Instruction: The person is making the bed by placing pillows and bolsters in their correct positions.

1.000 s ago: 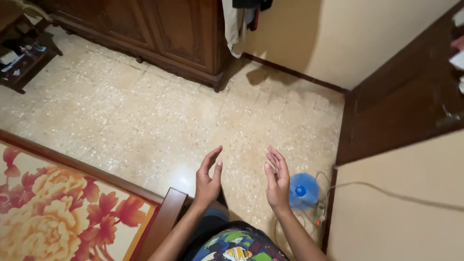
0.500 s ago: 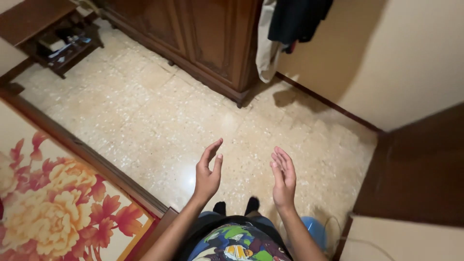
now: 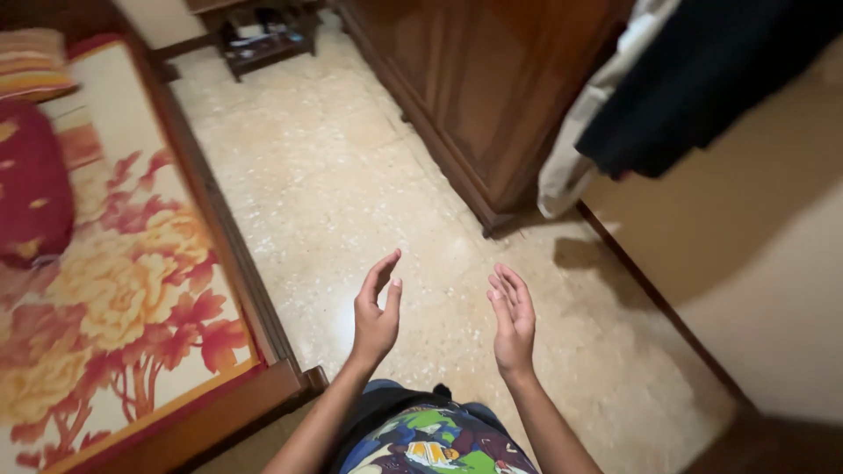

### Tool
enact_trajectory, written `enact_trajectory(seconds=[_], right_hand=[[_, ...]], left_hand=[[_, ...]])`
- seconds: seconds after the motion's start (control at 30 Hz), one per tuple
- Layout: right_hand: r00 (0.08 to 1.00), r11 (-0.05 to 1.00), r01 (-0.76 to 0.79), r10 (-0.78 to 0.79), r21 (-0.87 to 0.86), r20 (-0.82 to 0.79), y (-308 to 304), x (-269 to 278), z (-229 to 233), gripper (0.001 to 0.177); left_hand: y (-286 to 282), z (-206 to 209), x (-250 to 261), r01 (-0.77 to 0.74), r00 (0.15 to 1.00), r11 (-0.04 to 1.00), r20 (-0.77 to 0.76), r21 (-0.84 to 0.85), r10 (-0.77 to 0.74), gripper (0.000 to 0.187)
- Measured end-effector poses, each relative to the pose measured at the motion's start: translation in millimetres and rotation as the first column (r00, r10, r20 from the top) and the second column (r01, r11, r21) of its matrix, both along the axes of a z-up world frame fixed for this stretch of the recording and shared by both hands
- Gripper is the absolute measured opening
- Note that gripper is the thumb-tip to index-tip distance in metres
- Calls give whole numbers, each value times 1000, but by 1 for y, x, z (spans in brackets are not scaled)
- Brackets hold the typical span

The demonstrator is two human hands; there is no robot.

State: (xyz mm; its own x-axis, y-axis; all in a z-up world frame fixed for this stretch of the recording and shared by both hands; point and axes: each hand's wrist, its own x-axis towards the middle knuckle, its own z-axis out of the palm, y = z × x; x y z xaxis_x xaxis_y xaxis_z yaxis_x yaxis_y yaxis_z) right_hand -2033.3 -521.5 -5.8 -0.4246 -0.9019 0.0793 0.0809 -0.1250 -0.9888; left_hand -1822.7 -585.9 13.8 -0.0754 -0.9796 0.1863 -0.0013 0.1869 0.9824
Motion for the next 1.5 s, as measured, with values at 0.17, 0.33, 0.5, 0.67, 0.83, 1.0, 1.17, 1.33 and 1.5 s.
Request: enact_trajectory(seconds=[0.17, 0.33, 0.5, 0.67, 0.83, 1.0, 1.17, 1.33, 1.5], right_hand=[[990, 992, -128, 128, -8, 51, -43, -6, 7, 46], [965, 967, -253, 253, -19, 64, -84, 10, 16, 46], [938, 935, -345, 345, -85, -21, -120, 28, 16, 47], [918, 915, -396, 396, -80, -17, -147, 38, 13, 45], [902, 902, -431, 431, -24, -18, -166, 36, 19, 45], [879, 879, -477, 476, -17, -26, -195, 25, 13, 44], [858, 858, -513, 513, -14, -7, -230, 17, 15, 46], [836, 836, -549, 549, 10, -14, -265, 18, 19, 47], [824, 824, -567, 567, -2, -3, -320, 30, 11, 47]], left_hand=[[-4, 26, 4, -155, 985, 987, 72, -34, 158, 42], [-15, 30, 23, -284, 953, 957, 98, -54, 288, 44], [-21, 30, 43, -414, 908, 909, 56, -46, 416, 45], [-24, 34, 56, -477, 871, 873, 80, -103, 485, 46], [-30, 27, 54, -530, 843, 843, 54, -88, 535, 44], [-54, 16, 44, -583, 811, 812, 29, -41, 584, 42], [-85, 0, 29, -594, 804, 804, 11, -23, 594, 43], [-120, -2, 22, -605, 796, 796, 3, -9, 605, 43], [-170, -11, 30, -611, 792, 792, 12, 11, 611, 43]])
